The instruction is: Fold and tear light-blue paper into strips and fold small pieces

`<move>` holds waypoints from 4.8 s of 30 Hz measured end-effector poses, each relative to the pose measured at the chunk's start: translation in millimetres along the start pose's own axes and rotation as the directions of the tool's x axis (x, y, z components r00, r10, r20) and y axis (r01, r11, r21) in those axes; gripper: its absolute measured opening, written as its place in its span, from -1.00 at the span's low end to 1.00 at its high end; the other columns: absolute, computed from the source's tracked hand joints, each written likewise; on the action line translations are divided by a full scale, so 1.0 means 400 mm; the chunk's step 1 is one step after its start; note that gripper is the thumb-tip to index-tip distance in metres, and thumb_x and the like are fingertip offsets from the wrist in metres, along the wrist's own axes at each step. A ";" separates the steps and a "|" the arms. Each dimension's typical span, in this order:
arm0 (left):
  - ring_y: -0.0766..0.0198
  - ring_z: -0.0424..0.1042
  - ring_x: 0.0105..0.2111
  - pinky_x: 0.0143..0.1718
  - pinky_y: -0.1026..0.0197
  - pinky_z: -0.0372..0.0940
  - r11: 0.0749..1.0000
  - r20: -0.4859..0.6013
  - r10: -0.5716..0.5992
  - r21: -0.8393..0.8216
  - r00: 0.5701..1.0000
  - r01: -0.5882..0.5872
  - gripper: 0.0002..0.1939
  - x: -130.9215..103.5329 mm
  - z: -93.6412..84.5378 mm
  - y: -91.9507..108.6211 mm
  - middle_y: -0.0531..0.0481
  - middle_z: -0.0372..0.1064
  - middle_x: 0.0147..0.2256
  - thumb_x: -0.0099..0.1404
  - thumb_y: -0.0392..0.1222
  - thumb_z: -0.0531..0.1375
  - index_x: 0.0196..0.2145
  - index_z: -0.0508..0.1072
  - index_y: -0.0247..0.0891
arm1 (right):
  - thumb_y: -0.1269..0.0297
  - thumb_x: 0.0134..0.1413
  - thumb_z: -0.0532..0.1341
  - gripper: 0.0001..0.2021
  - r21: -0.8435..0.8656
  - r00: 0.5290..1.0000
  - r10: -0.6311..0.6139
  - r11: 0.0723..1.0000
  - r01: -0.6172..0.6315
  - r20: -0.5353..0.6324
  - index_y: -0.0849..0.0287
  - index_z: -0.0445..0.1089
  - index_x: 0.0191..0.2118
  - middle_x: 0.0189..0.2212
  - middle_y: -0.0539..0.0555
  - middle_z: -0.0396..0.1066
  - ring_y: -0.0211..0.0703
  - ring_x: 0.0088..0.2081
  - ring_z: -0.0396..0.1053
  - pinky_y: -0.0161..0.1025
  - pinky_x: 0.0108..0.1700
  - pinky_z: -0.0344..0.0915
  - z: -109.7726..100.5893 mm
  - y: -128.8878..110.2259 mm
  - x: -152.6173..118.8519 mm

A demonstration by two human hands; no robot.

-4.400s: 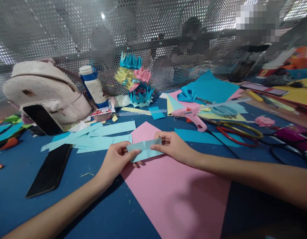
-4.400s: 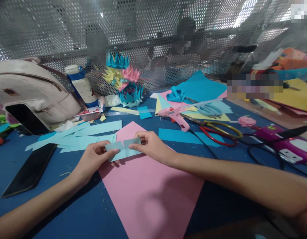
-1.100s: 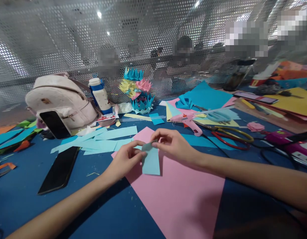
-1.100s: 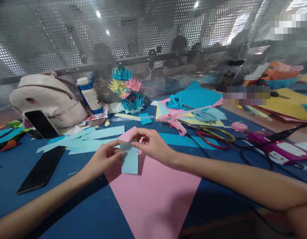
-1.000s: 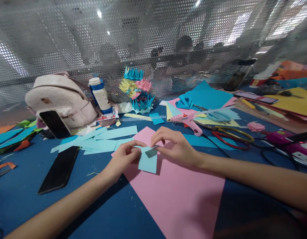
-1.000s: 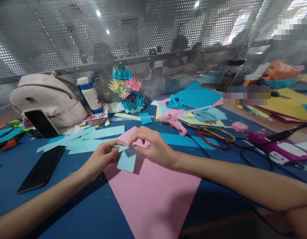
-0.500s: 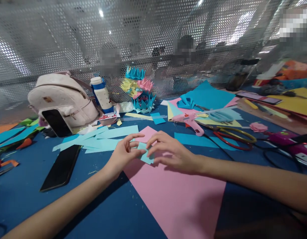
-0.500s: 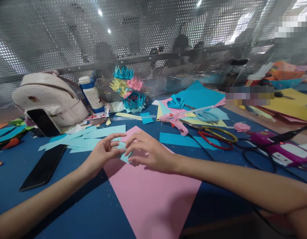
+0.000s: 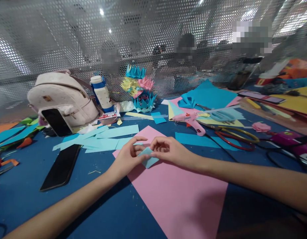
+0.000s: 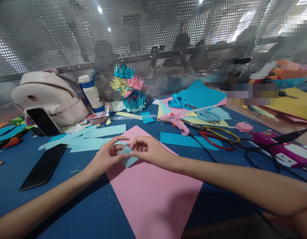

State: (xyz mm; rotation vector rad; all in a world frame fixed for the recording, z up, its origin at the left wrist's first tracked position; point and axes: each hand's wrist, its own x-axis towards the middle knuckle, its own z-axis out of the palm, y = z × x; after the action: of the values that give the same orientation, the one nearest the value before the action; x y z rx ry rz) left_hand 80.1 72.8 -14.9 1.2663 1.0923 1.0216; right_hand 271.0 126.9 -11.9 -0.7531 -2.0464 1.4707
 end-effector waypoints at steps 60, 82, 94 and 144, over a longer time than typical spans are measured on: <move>0.39 0.34 -0.63 -0.54 0.34 0.24 0.998 -0.316 0.035 0.056 0.948 -0.018 -0.81 0.008 0.001 -0.040 0.12 0.38 -0.65 -0.08 -0.26 0.41 -0.55 0.46 -0.29 | 0.25 -0.19 0.42 -0.80 0.071 0.976 0.115 0.992 -0.104 -0.183 0.21 0.45 -0.42 -0.54 -0.03 0.39 -0.29 -0.49 0.31 -0.32 -0.41 0.27 -0.009 0.033 0.030; 0.27 0.49 -0.51 -0.44 0.28 0.35 0.999 -0.353 -0.042 -0.038 0.935 0.030 -0.82 0.011 -0.006 -0.041 -0.04 0.55 -0.50 -0.05 -0.22 0.42 -0.45 0.56 -0.31 | 0.22 -0.13 0.40 -0.70 0.089 0.985 0.094 0.993 -0.081 -0.144 0.18 0.48 -0.22 -0.53 -0.06 0.37 -0.24 -0.44 0.39 -0.26 -0.33 0.34 -0.020 0.041 0.035; 0.36 0.41 -0.57 -0.51 0.33 0.30 0.998 -0.342 0.036 0.056 0.939 -0.018 -0.87 0.003 -0.002 -0.041 0.03 0.48 -0.56 0.03 -0.22 0.39 -0.46 0.56 -0.31 | 0.15 0.00 0.32 -0.79 0.146 0.983 0.103 0.986 -0.081 -0.150 0.22 0.46 -0.41 -0.44 0.04 0.47 -0.20 -0.38 0.38 -0.26 -0.28 0.31 -0.021 0.033 0.031; 0.39 0.44 -0.56 -0.49 0.41 0.32 0.996 -0.341 -0.058 -0.090 0.938 0.029 -0.86 0.007 -0.018 -0.026 0.03 0.51 -0.57 0.00 -0.23 0.40 -0.48 0.54 -0.31 | 0.22 0.18 0.18 -0.75 -0.089 0.991 0.091 0.993 -0.083 0.093 0.23 0.46 -0.46 -0.49 0.04 0.49 -0.28 -0.44 0.36 -0.36 -0.38 0.24 -0.025 0.013 0.027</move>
State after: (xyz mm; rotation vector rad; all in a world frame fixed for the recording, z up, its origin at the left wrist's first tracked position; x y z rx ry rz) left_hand 73.4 76.4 -25.3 1.0130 1.3212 1.2732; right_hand 270.8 142.4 -13.0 -0.8295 -2.1862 1.5027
